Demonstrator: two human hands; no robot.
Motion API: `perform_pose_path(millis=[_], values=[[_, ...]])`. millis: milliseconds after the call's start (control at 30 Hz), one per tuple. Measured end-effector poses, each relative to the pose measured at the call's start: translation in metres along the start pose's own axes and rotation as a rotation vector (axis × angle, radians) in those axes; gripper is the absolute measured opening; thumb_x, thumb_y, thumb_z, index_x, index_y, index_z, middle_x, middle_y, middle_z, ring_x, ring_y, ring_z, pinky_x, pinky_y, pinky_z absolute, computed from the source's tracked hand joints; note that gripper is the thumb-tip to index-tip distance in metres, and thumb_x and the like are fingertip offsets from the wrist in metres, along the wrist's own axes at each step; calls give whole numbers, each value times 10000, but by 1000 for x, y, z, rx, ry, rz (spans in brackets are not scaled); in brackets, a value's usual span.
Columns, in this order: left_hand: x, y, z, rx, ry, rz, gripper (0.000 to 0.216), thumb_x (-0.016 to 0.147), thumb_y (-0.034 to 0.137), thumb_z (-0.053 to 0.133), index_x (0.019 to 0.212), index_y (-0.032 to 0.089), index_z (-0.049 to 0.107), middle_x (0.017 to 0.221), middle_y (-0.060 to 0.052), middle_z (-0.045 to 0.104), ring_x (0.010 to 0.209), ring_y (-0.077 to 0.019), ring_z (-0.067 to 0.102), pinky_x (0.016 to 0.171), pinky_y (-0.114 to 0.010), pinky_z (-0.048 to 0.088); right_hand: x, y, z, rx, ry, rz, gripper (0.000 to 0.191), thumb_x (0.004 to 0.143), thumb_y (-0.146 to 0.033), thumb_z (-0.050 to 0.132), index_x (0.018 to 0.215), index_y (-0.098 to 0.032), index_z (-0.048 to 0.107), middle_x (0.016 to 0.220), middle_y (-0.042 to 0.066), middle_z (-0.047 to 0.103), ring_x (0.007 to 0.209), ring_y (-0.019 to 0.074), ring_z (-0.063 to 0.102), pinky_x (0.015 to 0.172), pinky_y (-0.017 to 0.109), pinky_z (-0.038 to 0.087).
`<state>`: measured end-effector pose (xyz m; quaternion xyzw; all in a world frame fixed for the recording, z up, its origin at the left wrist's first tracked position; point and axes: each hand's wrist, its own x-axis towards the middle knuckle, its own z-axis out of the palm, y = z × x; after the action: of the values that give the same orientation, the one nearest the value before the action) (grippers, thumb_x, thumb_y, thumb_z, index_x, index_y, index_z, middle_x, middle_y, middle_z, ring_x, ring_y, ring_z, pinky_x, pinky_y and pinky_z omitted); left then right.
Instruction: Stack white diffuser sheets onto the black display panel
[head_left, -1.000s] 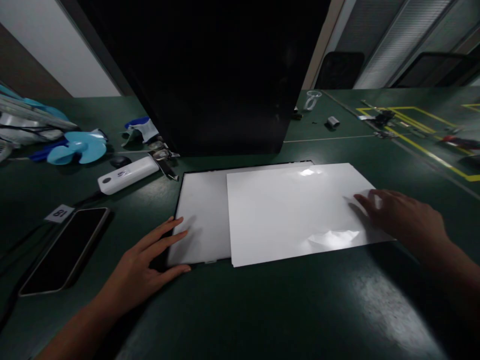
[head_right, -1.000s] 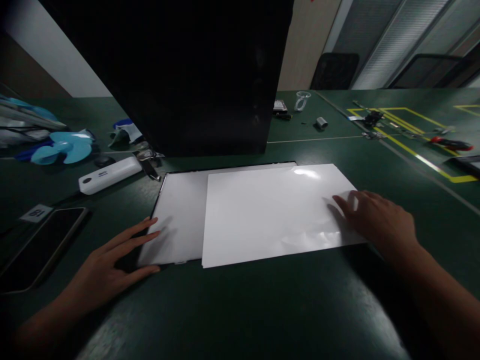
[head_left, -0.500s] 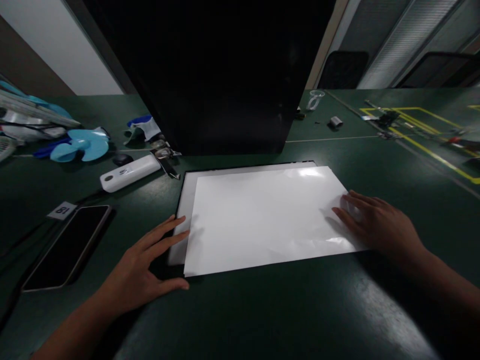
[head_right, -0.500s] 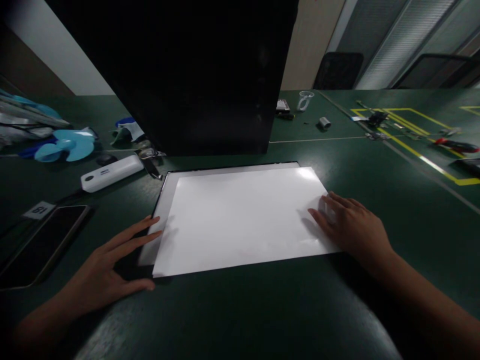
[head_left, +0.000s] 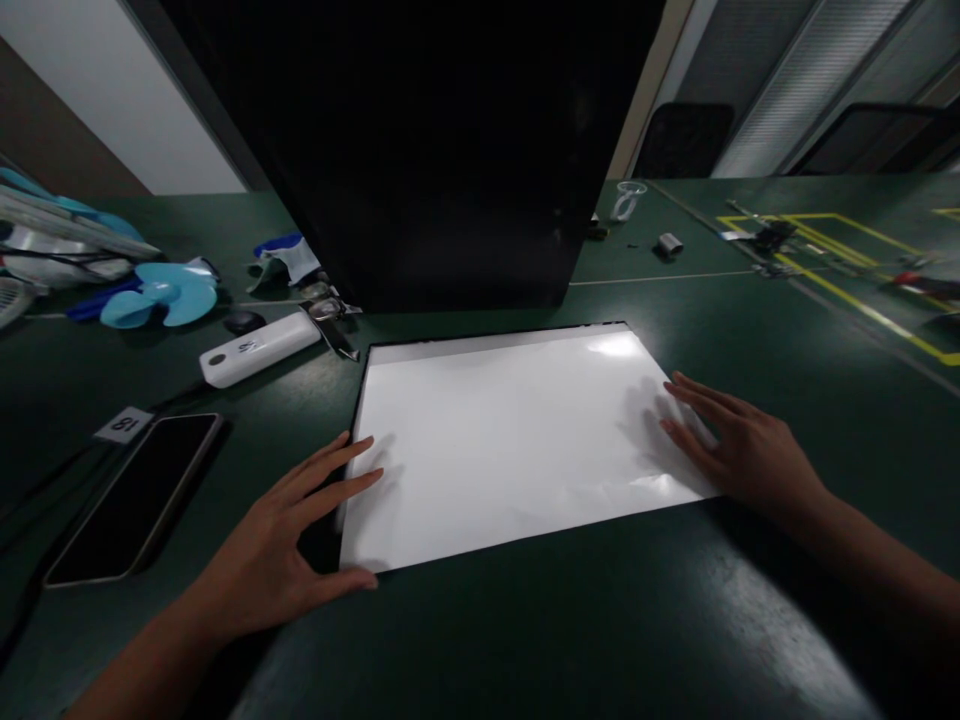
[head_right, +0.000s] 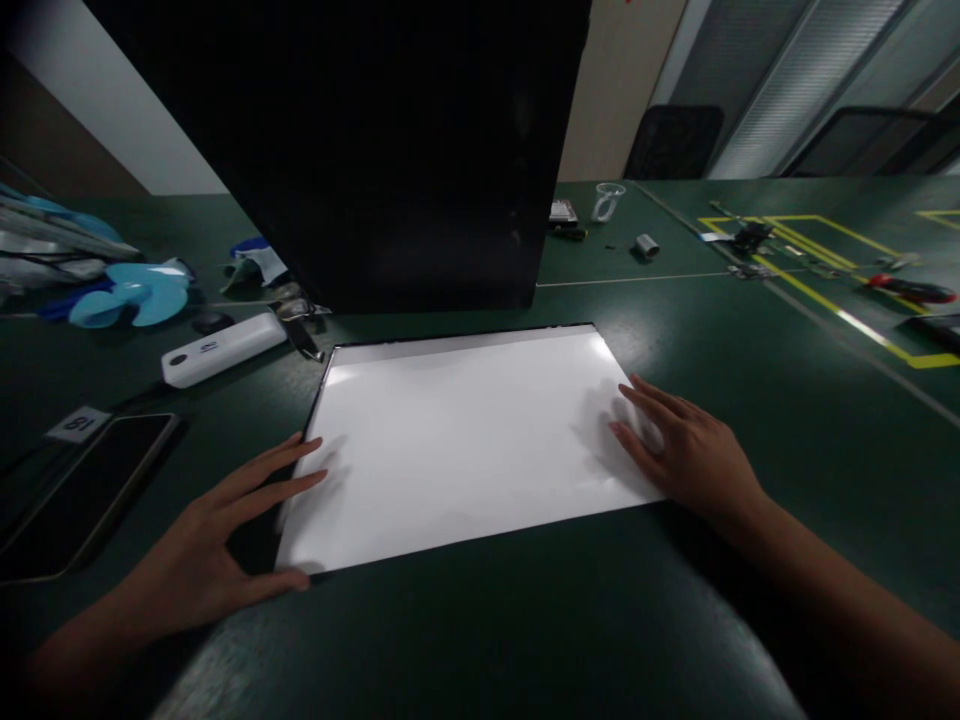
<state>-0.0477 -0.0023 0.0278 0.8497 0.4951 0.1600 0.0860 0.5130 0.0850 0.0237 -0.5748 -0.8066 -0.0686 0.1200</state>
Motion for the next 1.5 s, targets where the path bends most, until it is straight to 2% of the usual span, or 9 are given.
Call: perform_pose_path(millis=[100,233,433,733,1000,1200,1333,1433,1500], values=[[1,1,-2,11,-34,10,917,727,623,881,1536,433,493,1667,-49,424,1519,-416,399,1159,-659,451,1,-1,0,-10,12,-4,560,1012,-499,537,1496,-223,600,1539,98,561,1191,343,696,978,541,615],[2,2,-2,18,-10,10,855,763,570,857,1529,455,495,1660,-27,437,1518,-403,406,1169,-629,456,2,1,0,-3,-9,-7,569,1025,-499,512,1506,-206,594,1519,104,578,1173,342,704,949,540,629],[3,2,0,23,16,33,664,877,462,771,1496,364,552,1638,-59,469,1497,-381,449,1166,-622,464,3,6,5,72,1,-22,573,1009,-507,541,1523,-257,587,1518,72,583,1171,339,706,986,542,613],[5,1,2,-6,63,35,579,923,445,736,1472,347,580,1613,-45,505,1480,-349,481,1181,-555,474,4,9,6,166,-23,-19,553,1012,-489,547,1513,-261,593,1544,65,561,1189,307,701,1042,507,586],[5,0,1,1,61,38,566,928,461,733,1464,348,590,1595,-39,527,1477,-343,486,1172,-557,486,5,12,7,336,-122,-40,574,1019,-476,533,1572,-323,509,1648,43,432,1354,307,595,1096,505,547],[2,-2,3,14,50,32,574,934,457,729,1477,352,574,1612,-36,504,1489,-340,470,1174,-572,481,7,13,6,426,-166,-41,589,1030,-482,513,1595,-326,465,1672,47,391,1457,295,491,1184,531,455],[3,-1,3,18,55,40,571,932,459,726,1471,346,579,1600,-42,519,1484,-344,477,1161,-579,493,7,11,4,379,-155,87,636,1026,-558,482,1574,-237,512,1654,99,410,1500,318,426,1240,536,370],[4,-1,3,15,55,41,574,929,458,731,1470,338,582,1597,-46,523,1482,-348,479,1155,-580,500,8,9,1,296,-140,258,696,1018,-627,440,1528,-173,576,1605,159,464,1446,354,491,1229,538,377],[4,-1,3,11,55,40,568,932,456,728,1469,339,584,1601,-47,519,1487,-349,471,1162,-583,490,9,9,0,282,-144,294,721,1012,-651,422,1505,-157,603,1585,163,490,1400,365,541,1203,535,410]])
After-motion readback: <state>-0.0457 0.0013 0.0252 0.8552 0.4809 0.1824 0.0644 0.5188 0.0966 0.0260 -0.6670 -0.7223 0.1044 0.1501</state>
